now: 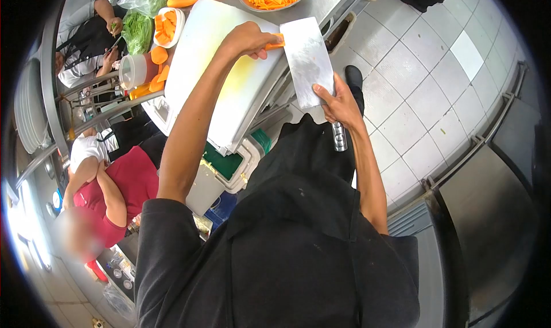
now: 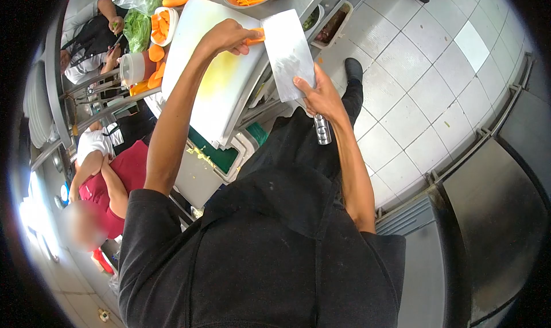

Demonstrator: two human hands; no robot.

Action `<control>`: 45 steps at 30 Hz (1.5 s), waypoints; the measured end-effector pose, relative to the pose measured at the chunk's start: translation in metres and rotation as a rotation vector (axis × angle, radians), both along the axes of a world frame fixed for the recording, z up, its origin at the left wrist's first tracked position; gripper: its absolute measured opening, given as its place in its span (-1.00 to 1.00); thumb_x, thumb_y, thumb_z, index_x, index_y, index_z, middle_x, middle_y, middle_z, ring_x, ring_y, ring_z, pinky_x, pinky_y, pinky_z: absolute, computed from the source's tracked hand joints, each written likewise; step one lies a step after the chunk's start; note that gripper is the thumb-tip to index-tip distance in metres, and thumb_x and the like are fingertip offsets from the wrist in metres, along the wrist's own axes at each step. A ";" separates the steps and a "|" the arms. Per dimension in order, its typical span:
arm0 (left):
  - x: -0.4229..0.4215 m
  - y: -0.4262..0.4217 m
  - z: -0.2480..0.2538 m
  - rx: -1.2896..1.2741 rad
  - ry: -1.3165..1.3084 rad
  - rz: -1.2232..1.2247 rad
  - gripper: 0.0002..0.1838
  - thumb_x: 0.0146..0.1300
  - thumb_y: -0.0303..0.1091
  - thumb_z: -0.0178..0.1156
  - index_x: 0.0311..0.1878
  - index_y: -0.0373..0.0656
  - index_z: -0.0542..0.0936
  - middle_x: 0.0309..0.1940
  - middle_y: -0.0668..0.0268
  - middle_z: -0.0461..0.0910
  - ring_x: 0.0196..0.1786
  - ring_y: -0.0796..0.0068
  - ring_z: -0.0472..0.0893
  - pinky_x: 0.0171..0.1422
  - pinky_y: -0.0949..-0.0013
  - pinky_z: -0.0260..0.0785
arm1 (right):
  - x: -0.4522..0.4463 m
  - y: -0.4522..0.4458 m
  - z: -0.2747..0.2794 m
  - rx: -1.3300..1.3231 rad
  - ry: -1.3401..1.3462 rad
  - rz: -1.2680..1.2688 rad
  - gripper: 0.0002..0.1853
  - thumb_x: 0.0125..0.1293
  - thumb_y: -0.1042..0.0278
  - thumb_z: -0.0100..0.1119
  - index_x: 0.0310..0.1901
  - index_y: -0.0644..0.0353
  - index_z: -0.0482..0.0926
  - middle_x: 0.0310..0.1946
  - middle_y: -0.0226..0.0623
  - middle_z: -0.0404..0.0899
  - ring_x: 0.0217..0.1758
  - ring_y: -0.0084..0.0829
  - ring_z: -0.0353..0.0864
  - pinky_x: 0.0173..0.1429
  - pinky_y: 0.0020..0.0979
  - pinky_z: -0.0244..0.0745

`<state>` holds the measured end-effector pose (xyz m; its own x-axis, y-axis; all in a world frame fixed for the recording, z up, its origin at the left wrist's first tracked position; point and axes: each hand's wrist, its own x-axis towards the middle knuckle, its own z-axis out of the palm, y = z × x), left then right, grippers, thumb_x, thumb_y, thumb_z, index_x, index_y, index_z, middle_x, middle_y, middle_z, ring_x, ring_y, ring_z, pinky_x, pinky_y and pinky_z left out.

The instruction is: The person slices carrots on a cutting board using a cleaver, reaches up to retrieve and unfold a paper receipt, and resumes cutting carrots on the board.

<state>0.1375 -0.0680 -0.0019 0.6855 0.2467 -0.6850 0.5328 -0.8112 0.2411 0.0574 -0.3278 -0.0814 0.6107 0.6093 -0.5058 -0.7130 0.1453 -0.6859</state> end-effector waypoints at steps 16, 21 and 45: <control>0.005 0.001 -0.004 0.002 0.028 -0.056 -0.40 0.14 0.16 0.34 -0.43 -0.37 0.64 -0.59 0.19 0.65 -0.52 0.50 0.69 -0.38 0.52 0.55 | 0.000 0.007 -0.003 0.048 0.004 -0.028 -0.53 0.44 0.40 0.18 0.32 0.20 0.30 -0.62 -0.44 0.42 -0.82 -0.69 0.19 -0.77 -0.53 0.07; 0.005 -0.003 -0.003 -0.004 0.039 -0.054 -0.40 0.14 0.17 0.34 -0.46 -0.35 0.63 -0.60 0.20 0.65 -0.52 0.51 0.68 -0.39 0.53 0.54 | 0.006 0.015 0.002 -0.003 -0.063 -0.031 -0.57 0.45 0.38 0.16 0.28 0.22 0.34 -0.57 -0.40 0.46 -0.81 -0.68 0.23 -0.76 -0.52 0.09; 0.009 -0.003 0.003 -0.017 0.112 -0.008 -0.35 0.21 0.17 0.32 -0.31 -0.44 0.64 -0.51 0.11 0.69 -0.43 0.41 0.73 -0.28 0.42 0.62 | -0.017 0.006 -0.002 0.043 0.016 -0.096 -0.62 0.46 0.37 0.15 0.22 0.22 0.34 -0.58 -0.42 0.45 -0.82 -0.70 0.21 -0.76 -0.53 0.08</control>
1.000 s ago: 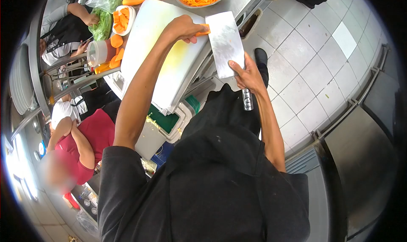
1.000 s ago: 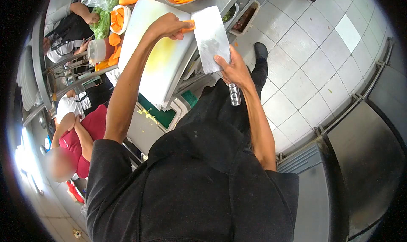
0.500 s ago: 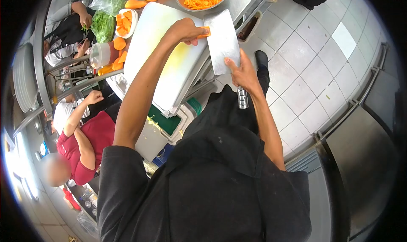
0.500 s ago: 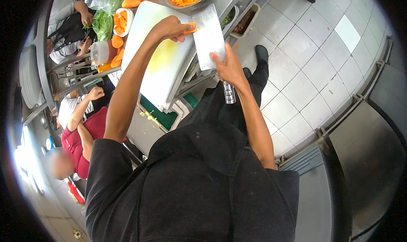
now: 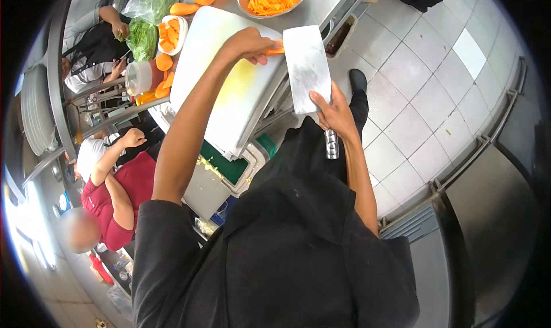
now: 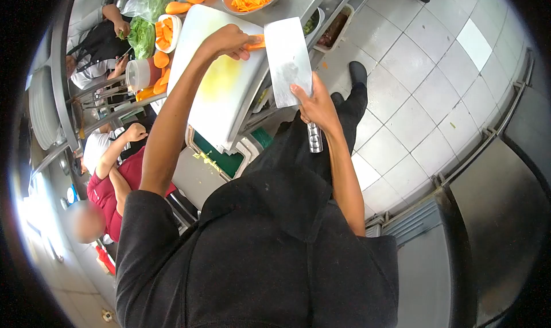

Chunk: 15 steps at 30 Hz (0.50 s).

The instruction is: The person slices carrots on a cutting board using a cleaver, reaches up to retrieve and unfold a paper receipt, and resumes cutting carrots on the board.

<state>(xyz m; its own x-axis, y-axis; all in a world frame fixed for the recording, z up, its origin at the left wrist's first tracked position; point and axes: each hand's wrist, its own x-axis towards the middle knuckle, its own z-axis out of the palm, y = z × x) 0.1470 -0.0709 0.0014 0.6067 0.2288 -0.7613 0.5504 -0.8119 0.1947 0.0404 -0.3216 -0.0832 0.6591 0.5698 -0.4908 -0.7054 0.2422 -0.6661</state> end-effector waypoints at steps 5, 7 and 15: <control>0.003 0.001 0.000 -0.039 -0.003 0.058 -0.40 0.20 0.10 0.35 -0.32 -0.45 0.62 -0.49 0.07 0.69 -0.41 0.37 0.74 -0.23 0.39 0.64 | 0.000 0.000 -0.004 0.056 0.048 -0.031 -0.60 0.47 0.37 0.16 0.25 0.21 0.32 -0.59 -0.44 0.44 -0.82 -0.72 0.20 -0.76 -0.54 0.09; 0.002 0.005 -0.004 -0.039 0.006 0.044 -0.42 0.20 0.08 0.37 -0.34 -0.43 0.62 -0.49 0.07 0.69 -0.41 0.38 0.74 -0.22 0.39 0.64 | 0.000 -0.001 -0.005 0.073 0.056 -0.034 -0.59 0.47 0.36 0.16 0.26 0.21 0.32 -0.59 -0.44 0.44 -0.82 -0.72 0.20 -0.76 -0.55 0.08; 0.000 0.003 -0.004 -0.002 -0.008 0.040 -0.42 0.19 0.14 0.34 -0.39 -0.35 0.63 -0.54 0.15 0.67 -0.46 0.43 0.70 -0.25 0.44 0.59 | 0.004 0.003 -0.008 0.051 0.022 -0.018 -0.58 0.47 0.36 0.16 0.26 0.22 0.32 -0.59 -0.44 0.43 -0.82 -0.72 0.18 -0.76 -0.54 0.10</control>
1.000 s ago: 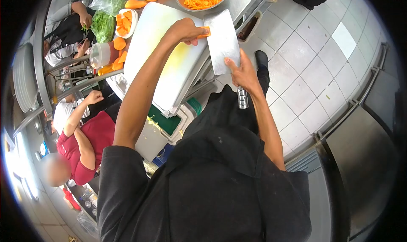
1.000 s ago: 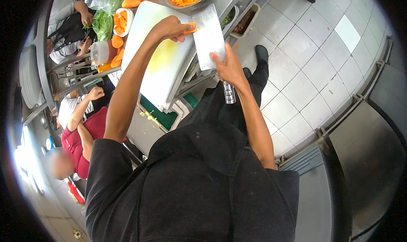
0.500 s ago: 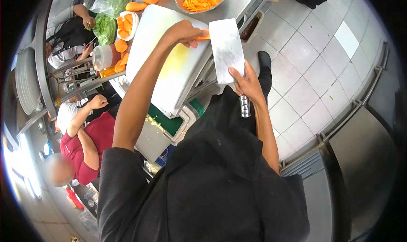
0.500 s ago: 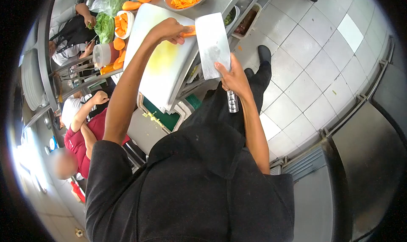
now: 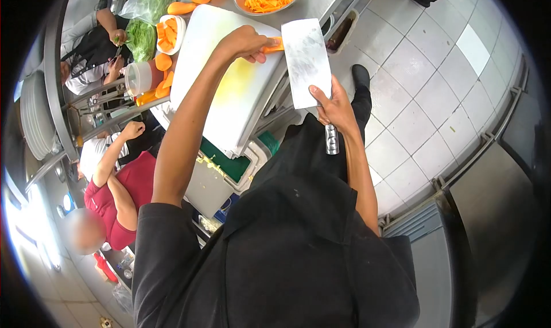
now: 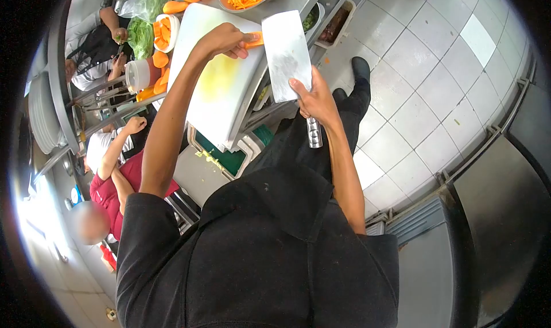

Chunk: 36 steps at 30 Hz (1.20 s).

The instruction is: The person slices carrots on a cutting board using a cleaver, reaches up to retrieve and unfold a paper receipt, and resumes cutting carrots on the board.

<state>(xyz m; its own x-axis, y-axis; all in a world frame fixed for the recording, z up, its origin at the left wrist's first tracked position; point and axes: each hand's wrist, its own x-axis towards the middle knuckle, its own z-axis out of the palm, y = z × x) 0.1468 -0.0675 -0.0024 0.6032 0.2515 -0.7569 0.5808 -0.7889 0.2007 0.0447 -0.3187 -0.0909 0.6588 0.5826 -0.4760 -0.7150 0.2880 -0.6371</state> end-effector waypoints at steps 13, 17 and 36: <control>-0.002 0.001 -0.002 0.009 -0.017 -0.011 -0.41 0.21 0.12 0.35 -0.38 -0.39 0.62 -0.49 0.10 0.69 -0.42 0.40 0.74 -0.20 0.39 0.64 | -0.001 0.003 -0.002 0.012 0.020 -0.006 -0.59 0.46 0.38 0.15 0.27 0.20 0.32 -0.55 -0.43 0.45 -0.82 -0.72 0.19 -0.76 -0.55 0.11; -0.003 0.001 -0.001 0.003 -0.012 -0.011 -0.41 0.21 0.12 0.35 -0.37 -0.40 0.62 -0.49 0.10 0.69 -0.42 0.39 0.74 -0.20 0.40 0.65 | -0.002 0.004 -0.002 -0.001 -0.023 -0.023 -0.59 0.46 0.37 0.16 0.26 0.22 0.32 -0.55 -0.42 0.46 -0.81 -0.71 0.21 -0.76 -0.56 0.12; -0.006 0.003 -0.005 -0.002 -0.050 -0.008 -0.41 0.19 0.18 0.32 -0.41 -0.31 0.65 -0.62 0.24 0.65 -0.50 0.51 0.65 -0.31 0.49 0.54 | -0.001 0.004 0.003 -0.029 0.003 -0.014 -0.58 0.46 0.40 0.15 0.27 0.25 0.32 -0.56 -0.41 0.46 -0.80 -0.72 0.21 -0.76 -0.56 0.11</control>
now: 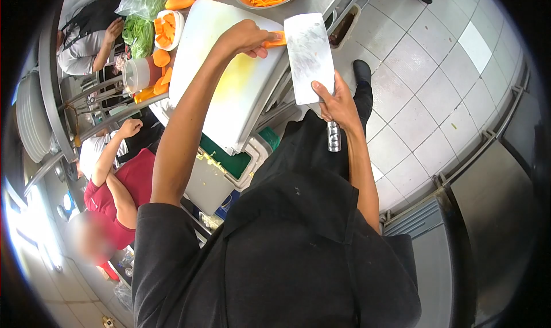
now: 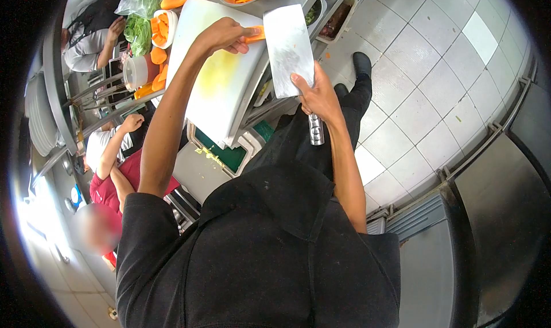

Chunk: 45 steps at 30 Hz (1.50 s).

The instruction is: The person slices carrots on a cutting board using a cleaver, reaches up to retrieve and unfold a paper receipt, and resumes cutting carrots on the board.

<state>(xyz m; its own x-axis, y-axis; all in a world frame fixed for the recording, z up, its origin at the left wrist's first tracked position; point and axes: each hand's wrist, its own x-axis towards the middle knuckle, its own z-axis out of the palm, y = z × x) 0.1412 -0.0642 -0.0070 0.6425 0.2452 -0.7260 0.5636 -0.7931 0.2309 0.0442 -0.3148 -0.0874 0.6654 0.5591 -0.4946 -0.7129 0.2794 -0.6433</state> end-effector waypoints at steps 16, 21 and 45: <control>0.002 -0.002 0.003 -0.001 0.006 -0.043 -0.37 0.19 0.16 0.35 -0.35 -0.42 0.63 -0.51 0.10 0.69 -0.41 0.40 0.75 -0.21 0.43 0.65 | 0.000 0.004 -0.007 0.022 -0.005 -0.014 -0.56 0.46 0.38 0.16 0.29 0.21 0.31 -0.59 -0.43 0.44 -0.81 -0.72 0.20 -0.76 -0.56 0.10; 0.002 0.000 0.002 -0.005 0.002 -0.049 -0.35 0.18 0.17 0.35 -0.35 -0.44 0.64 -0.52 0.10 0.69 -0.43 0.40 0.75 -0.23 0.42 0.65 | 0.003 0.004 -0.008 0.043 0.006 0.020 -0.54 0.46 0.38 0.16 0.32 0.20 0.28 -0.60 -0.44 0.42 -0.82 -0.72 0.16 -0.76 -0.54 0.08; 0.004 -0.005 0.004 0.031 0.029 -0.065 -0.28 0.19 0.22 0.32 -0.25 -0.49 0.65 -0.48 0.10 0.69 -0.40 0.37 0.75 -0.21 0.40 0.65 | 0.005 0.012 -0.022 0.103 0.005 -0.004 -0.51 0.45 0.38 0.18 0.34 0.16 0.29 -0.60 -0.44 0.43 -0.82 -0.72 0.17 -0.76 -0.53 0.07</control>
<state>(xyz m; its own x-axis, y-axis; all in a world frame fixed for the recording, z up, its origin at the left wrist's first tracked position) 0.1455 -0.0689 -0.0032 0.6363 0.2265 -0.7375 0.5168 -0.8348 0.1896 0.0496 -0.3029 -0.1089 0.6657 0.6044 -0.4377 -0.7145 0.3472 -0.6074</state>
